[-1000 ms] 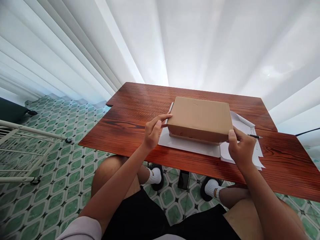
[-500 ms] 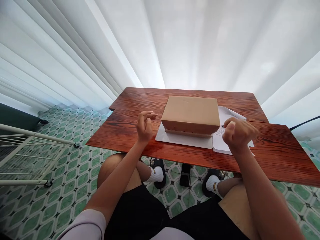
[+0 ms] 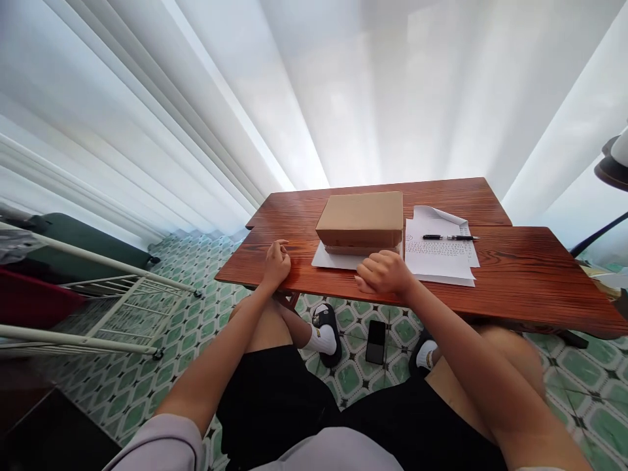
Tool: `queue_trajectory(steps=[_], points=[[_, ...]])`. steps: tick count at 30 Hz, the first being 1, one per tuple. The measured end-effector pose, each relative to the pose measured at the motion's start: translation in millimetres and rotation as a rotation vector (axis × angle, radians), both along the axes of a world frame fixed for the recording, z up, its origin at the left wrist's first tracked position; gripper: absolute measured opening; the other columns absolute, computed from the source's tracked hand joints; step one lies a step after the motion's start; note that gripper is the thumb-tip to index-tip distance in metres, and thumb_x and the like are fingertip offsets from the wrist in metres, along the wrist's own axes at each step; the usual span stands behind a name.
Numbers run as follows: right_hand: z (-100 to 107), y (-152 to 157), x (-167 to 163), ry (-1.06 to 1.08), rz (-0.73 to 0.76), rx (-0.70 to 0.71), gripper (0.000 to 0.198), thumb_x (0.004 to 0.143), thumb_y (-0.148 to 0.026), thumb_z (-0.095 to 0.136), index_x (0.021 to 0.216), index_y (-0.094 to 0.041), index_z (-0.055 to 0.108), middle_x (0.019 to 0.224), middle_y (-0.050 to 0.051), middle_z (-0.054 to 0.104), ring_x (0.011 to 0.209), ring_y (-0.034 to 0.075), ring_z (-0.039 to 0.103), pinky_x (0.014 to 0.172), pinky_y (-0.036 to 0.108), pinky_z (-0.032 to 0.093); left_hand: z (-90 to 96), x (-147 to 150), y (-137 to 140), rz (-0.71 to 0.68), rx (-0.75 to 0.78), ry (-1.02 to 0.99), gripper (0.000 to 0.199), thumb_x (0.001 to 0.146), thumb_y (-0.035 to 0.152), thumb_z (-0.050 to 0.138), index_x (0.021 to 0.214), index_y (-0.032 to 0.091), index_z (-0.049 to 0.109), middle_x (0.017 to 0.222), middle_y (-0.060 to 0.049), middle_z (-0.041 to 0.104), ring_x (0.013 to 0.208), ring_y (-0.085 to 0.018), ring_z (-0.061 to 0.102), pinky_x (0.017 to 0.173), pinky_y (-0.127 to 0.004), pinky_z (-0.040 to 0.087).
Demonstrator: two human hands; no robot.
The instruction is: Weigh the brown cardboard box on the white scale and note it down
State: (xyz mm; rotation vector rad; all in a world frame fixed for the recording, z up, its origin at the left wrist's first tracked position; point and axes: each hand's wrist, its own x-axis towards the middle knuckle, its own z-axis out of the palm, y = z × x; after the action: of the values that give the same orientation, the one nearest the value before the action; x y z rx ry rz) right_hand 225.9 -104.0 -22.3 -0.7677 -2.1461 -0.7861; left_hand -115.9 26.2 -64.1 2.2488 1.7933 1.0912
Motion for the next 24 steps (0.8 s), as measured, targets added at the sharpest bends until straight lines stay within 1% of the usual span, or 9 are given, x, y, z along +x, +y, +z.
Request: queue_trajectory(steps=[2, 5, 9, 11, 13, 15, 16, 19, 24], points=[[-10.3, 0.0, -9.9, -0.02, 0.035, -0.031, 0.035, 0.095, -0.027, 0.044, 0.062, -0.02, 0.051, 0.056, -0.001, 0.049, 0.055, 0.015, 0.037, 0.057, 0.032, 0.023, -3.2, 0.4, -0.4, 0.024, -0.016, 0.051, 0.022, 0.093, 0.022, 0.052, 0.113, 0.017, 0.057, 0.1, -0.006, 0.06, 0.1, -0.022, 0.059, 0.097, -0.045, 0.048], [-23.8, 0.5, -17.7, -0.035, 0.057, -0.086, 0.034, 0.095, -0.027, 0.044, 0.064, -0.019, 0.054, 0.058, 0.0, 0.053, 0.056, 0.014, 0.04, 0.058, 0.032, 0.023, -4.1, 5.3, -0.7, 0.008, -0.04, 0.125, 0.032, 0.096, 0.039, 0.057, 0.118, 0.016, 0.059, 0.115, -0.008, 0.061, 0.109, -0.022, 0.059, 0.098, -0.047, 0.049], [-37.4, 1.7, -19.3, -0.055, 0.065, -0.158, 0.035, 0.097, -0.027, 0.043, 0.065, -0.018, 0.056, 0.058, 0.001, 0.056, 0.055, 0.015, 0.041, 0.059, 0.033, 0.021, -2.9, 11.8, -1.3, -0.017, -0.069, 0.185, 0.035, 0.095, 0.041, 0.057, 0.119, 0.017, 0.059, 0.12, -0.009, 0.061, 0.113, -0.023, 0.058, 0.1, -0.048, 0.048], [-41.9, 2.7, -19.4, -0.065, 0.065, -0.191, 0.037, 0.097, -0.027, 0.042, 0.065, -0.018, 0.057, 0.058, 0.001, 0.056, 0.055, 0.015, 0.042, 0.059, 0.033, 0.021, -2.6, 13.5, -1.5, -0.02, -0.077, 0.195, 0.03, 0.096, 0.036, 0.056, 0.119, 0.016, 0.058, 0.119, -0.009, 0.06, 0.113, -0.024, 0.057, 0.1, -0.049, 0.047], [-44.9, 3.7, -20.1, -0.075, 0.063, -0.224, 0.037, 0.098, -0.027, 0.041, 0.065, -0.018, 0.057, 0.058, 0.001, 0.057, 0.055, 0.014, 0.042, 0.059, 0.033, 0.021, -2.4, 14.4, -1.8, -0.027, -0.083, 0.198, 0.024, 0.095, 0.021, 0.049, 0.117, 0.017, 0.056, 0.115, -0.01, 0.059, 0.113, -0.025, 0.056, 0.101, -0.048, 0.046], [-46.3, 4.6, -21.5, -0.083, 0.054, -0.257, 0.037, 0.098, -0.027, 0.042, 0.066, -0.018, 0.058, 0.058, 0.001, 0.057, 0.055, 0.014, 0.042, 0.059, 0.033, 0.02, -2.3, 14.9, -2.2, -0.041, -0.087, 0.199, 0.032, 0.088, 0.008, 0.041, 0.114, 0.018, 0.055, 0.112, -0.011, 0.058, 0.114, -0.027, 0.055, 0.102, -0.047, 0.045], [-46.5, 4.9, -22.2, -0.084, 0.048, -0.272, 0.037, 0.098, -0.027, 0.042, 0.066, -0.018, 0.058, 0.059, 0.002, 0.057, 0.055, 0.014, 0.042, 0.059, 0.033, 0.02, -2.2, 15.1, -2.5, -0.049, -0.088, 0.199, 0.036, 0.084, 0.004, 0.038, 0.113, 0.019, 0.054, 0.111, -0.012, 0.057, 0.114, -0.027, 0.054, 0.102, -0.047, 0.045], [-44.6, 4.9, -23.4, -0.08, 0.034, -0.302, 0.036, 0.097, -0.027, 0.043, 0.066, -0.017, 0.058, 0.058, 0.002, 0.057, 0.055, 0.013, 0.041, 0.058, 0.032, 0.019, -2.0, 15.7, -3.1, -0.077, -0.089, 0.197, 0.039, 0.079, 0.003, 0.039, 0.112, 0.02, 0.052, 0.11, -0.011, 0.056, 0.114, -0.029, 0.054, 0.102, -0.046, 0.044], [-37.5, 3.0, -22.7, -0.057, 0.023, -0.331, 0.036, 0.095, -0.024, 0.042, 0.062, -0.018, 0.056, 0.055, 0.001, 0.053, 0.052, 0.013, 0.04, 0.058, 0.031, 0.022, -2.3, 15.7, -2.5, -0.117, -0.093, 0.197, 0.036, 0.078, 0.003, 0.041, 0.108, 0.021, 0.05, 0.107, -0.011, 0.054, 0.112, -0.03, 0.054, 0.101, -0.046, 0.045]])
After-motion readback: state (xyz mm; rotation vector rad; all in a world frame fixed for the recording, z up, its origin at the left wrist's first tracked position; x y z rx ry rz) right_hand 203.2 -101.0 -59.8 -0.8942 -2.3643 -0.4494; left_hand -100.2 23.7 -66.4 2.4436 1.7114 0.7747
